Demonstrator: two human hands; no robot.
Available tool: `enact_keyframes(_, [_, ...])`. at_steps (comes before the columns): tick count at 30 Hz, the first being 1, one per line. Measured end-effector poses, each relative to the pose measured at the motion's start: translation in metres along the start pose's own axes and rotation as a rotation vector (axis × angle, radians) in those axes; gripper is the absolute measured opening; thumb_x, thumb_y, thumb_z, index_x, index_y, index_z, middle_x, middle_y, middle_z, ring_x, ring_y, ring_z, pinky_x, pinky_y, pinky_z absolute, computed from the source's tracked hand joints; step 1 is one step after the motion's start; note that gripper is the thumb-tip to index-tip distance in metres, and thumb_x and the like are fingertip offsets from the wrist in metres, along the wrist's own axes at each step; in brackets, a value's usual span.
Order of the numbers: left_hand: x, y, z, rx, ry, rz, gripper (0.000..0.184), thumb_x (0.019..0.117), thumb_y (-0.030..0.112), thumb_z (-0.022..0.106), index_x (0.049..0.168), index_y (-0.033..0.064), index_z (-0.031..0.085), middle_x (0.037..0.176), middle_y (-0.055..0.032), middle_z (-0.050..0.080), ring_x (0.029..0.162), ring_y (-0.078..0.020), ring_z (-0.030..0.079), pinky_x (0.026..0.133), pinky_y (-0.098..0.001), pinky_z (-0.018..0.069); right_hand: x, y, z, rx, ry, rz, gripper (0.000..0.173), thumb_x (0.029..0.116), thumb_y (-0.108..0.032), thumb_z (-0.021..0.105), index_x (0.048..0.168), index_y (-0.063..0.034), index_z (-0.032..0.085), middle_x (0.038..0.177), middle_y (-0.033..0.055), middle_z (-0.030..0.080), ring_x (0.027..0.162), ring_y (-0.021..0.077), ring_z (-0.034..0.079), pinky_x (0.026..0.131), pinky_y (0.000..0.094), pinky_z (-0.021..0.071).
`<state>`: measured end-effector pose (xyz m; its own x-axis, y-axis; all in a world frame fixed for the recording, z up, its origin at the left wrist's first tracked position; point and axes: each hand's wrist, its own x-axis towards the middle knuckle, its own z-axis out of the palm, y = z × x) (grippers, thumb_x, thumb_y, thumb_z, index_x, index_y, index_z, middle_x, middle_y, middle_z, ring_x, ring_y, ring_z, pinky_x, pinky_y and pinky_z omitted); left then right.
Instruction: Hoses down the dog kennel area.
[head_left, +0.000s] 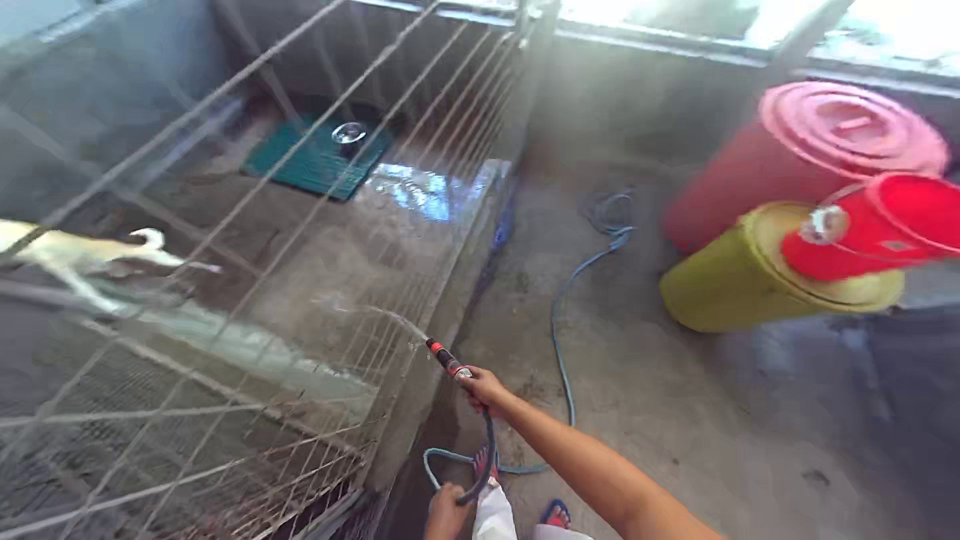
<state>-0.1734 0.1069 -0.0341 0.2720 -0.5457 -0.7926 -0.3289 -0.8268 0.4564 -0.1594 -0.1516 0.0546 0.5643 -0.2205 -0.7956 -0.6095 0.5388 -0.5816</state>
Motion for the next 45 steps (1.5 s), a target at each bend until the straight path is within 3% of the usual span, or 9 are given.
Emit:
enact_keyframes(4, [0.016,0.004,0.007,0.189,-0.039,0.092,0.028,0.1003,0.017,0.063,0.120,-0.0008,0.070,0.125,-0.0241,0.067,0.124,-0.0403,0.060,0.110,-0.0572,0.0425,-0.070,0.020,-0.079,0.341,0.191,-0.090,0.046,0.1114,-0.025,0.046,0.155,-0.0162,0.037,0.076,0.0020,0.051,0.048,0.0087,0.043,0.044,0.0250,0.0397])
enact_keyframes(11, [0.051,0.122,0.056,0.593,-0.317,0.146,0.037,0.1069,0.024,0.053,0.134,0.0009,0.062,0.136,-0.0243,0.062,0.129,-0.0398,0.058,0.110,-0.0575,0.0426,-0.177,0.112,-0.210,0.740,0.439,-0.290,0.053,0.1113,-0.021,0.045,0.161,-0.0171,0.027,0.073,0.0006,0.048,0.048,0.0092,0.043,0.044,0.0257,0.0407])
enact_keyframes(18, [0.047,0.228,0.162,0.934,-0.439,0.249,0.041,0.1050,0.035,0.055,0.136,0.0090,0.063,0.137,-0.0186,0.063,0.132,-0.0368,0.057,0.111,-0.0591,0.0408,-0.300,0.236,-0.322,1.001,0.646,-0.311,0.051,0.1124,-0.020,0.041,0.160,-0.0146,0.025,0.073,0.0016,0.047,0.046,0.0095,0.043,0.043,0.0260,0.0414])
enact_keyframes(20, [0.038,0.269,0.208,0.942,-0.443,0.330,0.041,0.1056,0.033,0.054,0.135,0.0063,0.063,0.138,-0.0204,0.062,0.133,-0.0373,0.055,0.113,-0.0572,0.0389,-0.345,0.269,-0.365,1.056,0.745,-0.298,0.050,0.1125,-0.022,0.041,0.160,-0.0150,0.026,0.073,0.0020,0.047,0.046,0.0095,0.042,0.042,0.0256,0.0400])
enact_keyframes(23, [0.032,0.334,0.272,0.850,-0.344,0.354,0.034,0.1027,0.025,0.058,0.128,0.0032,0.065,0.129,-0.0220,0.066,0.123,-0.0377,0.062,0.105,-0.0577,0.0476,-0.428,0.306,-0.447,1.165,0.968,-0.305,0.041,0.1126,-0.024,0.041,0.151,-0.0114,0.037,0.073,0.0017,0.047,0.046,0.0082,0.043,0.042,0.0236,0.0392])
enact_keyframes(29, [0.049,0.491,0.351,0.858,-0.321,0.536,0.032,0.1050,0.026,0.057,0.120,-0.0016,0.066,0.117,-0.0258,0.068,0.112,-0.0406,0.066,0.099,-0.0584,0.0498,-0.603,0.370,-0.637,1.265,1.361,-0.382,0.029,0.1129,-0.025,0.040,0.131,-0.0037,0.046,0.075,0.0011,0.047,0.047,0.0048,0.042,0.043,0.0182,0.0392])
enact_keyframes(33, [0.023,0.622,0.417,0.855,-0.347,0.705,0.038,0.1050,0.032,0.057,0.110,-0.0039,0.069,0.099,-0.0266,0.070,0.099,-0.0426,0.068,0.091,-0.0607,0.0503,-0.679,0.383,-0.756,1.267,1.465,-0.363,0.024,0.1113,-0.022,0.045,0.119,-0.0008,0.054,0.075,0.0011,0.048,0.047,0.0035,0.042,0.044,0.0161,0.0381])
enact_keyframes(38, [-0.006,0.760,0.495,0.787,-0.434,0.765,0.040,0.1031,0.033,0.061,0.099,-0.0052,0.070,0.086,-0.0226,0.068,0.084,-0.0365,0.066,0.082,-0.0563,0.0507,-0.754,0.398,-0.903,1.116,1.561,-0.291,0.026,0.1104,-0.023,0.048,0.119,0.0003,0.057,0.077,0.0021,0.052,0.051,0.0045,0.044,0.048,0.0181,0.0405])
enact_keyframes(45, [-0.016,0.908,0.581,0.810,-0.575,0.780,0.039,0.1026,0.034,0.061,0.090,-0.0032,0.068,0.073,-0.0139,0.062,0.070,-0.0270,0.060,0.072,-0.0499,0.0488,-0.825,0.445,-1.041,1.208,1.584,-0.209,0.023,0.1105,-0.016,0.045,0.124,0.0003,0.055,0.080,0.0027,0.051,0.053,0.0048,0.044,0.049,0.0178,0.0394])
